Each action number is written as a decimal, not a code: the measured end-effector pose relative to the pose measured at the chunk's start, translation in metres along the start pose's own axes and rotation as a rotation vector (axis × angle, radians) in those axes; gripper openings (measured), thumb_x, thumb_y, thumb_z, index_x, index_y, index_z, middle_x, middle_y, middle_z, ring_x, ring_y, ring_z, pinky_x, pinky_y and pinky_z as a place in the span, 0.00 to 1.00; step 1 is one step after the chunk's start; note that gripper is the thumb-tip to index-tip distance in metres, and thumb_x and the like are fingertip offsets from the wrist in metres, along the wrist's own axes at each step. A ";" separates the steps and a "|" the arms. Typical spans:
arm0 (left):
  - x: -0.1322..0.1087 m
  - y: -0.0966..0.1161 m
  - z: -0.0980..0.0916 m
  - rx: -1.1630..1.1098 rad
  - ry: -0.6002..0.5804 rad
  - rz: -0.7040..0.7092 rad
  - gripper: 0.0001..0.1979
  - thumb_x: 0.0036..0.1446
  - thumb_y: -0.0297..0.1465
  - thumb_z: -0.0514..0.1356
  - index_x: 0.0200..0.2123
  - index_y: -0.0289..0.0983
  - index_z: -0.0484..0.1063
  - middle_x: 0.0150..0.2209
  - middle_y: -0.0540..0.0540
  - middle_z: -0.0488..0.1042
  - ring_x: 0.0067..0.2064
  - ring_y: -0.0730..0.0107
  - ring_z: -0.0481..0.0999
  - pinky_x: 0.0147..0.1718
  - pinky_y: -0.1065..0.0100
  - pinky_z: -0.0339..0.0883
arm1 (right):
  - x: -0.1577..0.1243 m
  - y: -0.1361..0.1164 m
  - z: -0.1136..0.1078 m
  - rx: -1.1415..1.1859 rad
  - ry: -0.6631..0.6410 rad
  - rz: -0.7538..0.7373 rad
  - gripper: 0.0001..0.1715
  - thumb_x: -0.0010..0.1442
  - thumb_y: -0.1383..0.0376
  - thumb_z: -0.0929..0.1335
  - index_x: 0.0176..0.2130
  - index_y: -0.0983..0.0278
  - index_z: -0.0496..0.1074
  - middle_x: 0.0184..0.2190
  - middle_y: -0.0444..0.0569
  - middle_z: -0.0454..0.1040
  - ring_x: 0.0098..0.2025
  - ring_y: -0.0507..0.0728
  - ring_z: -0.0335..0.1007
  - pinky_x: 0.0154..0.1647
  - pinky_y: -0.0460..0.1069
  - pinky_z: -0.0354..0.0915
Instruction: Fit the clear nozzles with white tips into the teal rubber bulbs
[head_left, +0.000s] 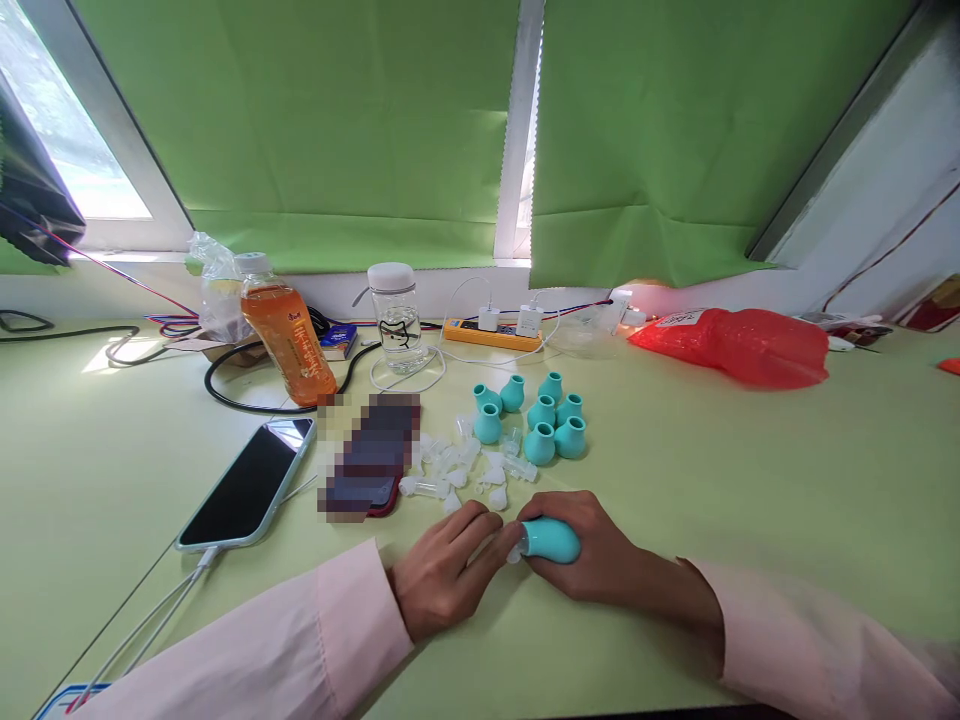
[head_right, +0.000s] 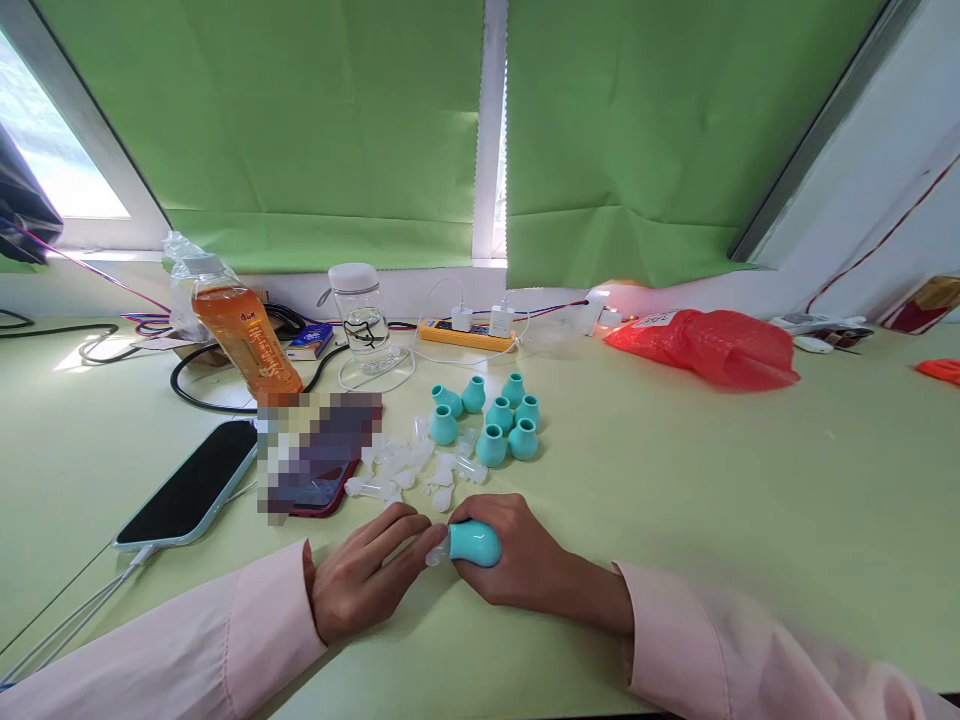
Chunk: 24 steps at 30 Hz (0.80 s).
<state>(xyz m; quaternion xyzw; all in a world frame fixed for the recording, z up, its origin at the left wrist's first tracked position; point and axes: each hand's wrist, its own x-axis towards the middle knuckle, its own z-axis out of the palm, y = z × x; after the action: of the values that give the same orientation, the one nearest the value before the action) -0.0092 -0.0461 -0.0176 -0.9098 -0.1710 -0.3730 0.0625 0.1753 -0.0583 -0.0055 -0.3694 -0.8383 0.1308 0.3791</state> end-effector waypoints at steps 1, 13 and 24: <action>0.000 -0.002 -0.001 -0.019 0.020 0.019 0.17 0.52 0.21 0.49 0.47 0.31 0.60 0.33 0.41 0.68 0.35 0.66 0.65 0.30 0.65 0.64 | 0.000 0.000 0.000 -0.005 0.008 -0.014 0.07 0.45 0.69 0.64 0.30 0.63 0.65 0.22 0.42 0.70 0.24 0.49 0.67 0.25 0.43 0.62; 0.032 -0.021 0.002 0.297 -0.302 -0.490 0.12 0.55 0.34 0.49 0.34 0.37 0.70 0.44 0.40 0.61 0.46 0.51 0.56 0.37 0.49 0.52 | -0.003 0.013 -0.009 -0.036 0.160 -0.082 0.12 0.47 0.65 0.66 0.35 0.62 0.64 0.26 0.45 0.69 0.27 0.52 0.66 0.28 0.46 0.64; 0.035 -0.031 0.014 0.207 -0.374 -0.538 0.06 0.53 0.31 0.54 0.29 0.36 0.70 0.39 0.43 0.67 0.44 0.56 0.60 0.35 0.55 0.53 | -0.005 0.024 -0.007 -0.036 0.215 -0.094 0.13 0.48 0.65 0.66 0.37 0.62 0.65 0.28 0.46 0.72 0.28 0.52 0.68 0.29 0.46 0.66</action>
<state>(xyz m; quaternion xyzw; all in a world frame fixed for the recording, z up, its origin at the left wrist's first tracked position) 0.0122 -0.0049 -0.0031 -0.8735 -0.4504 -0.1836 0.0216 0.1954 -0.0455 -0.0152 -0.3484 -0.8114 0.0572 0.4659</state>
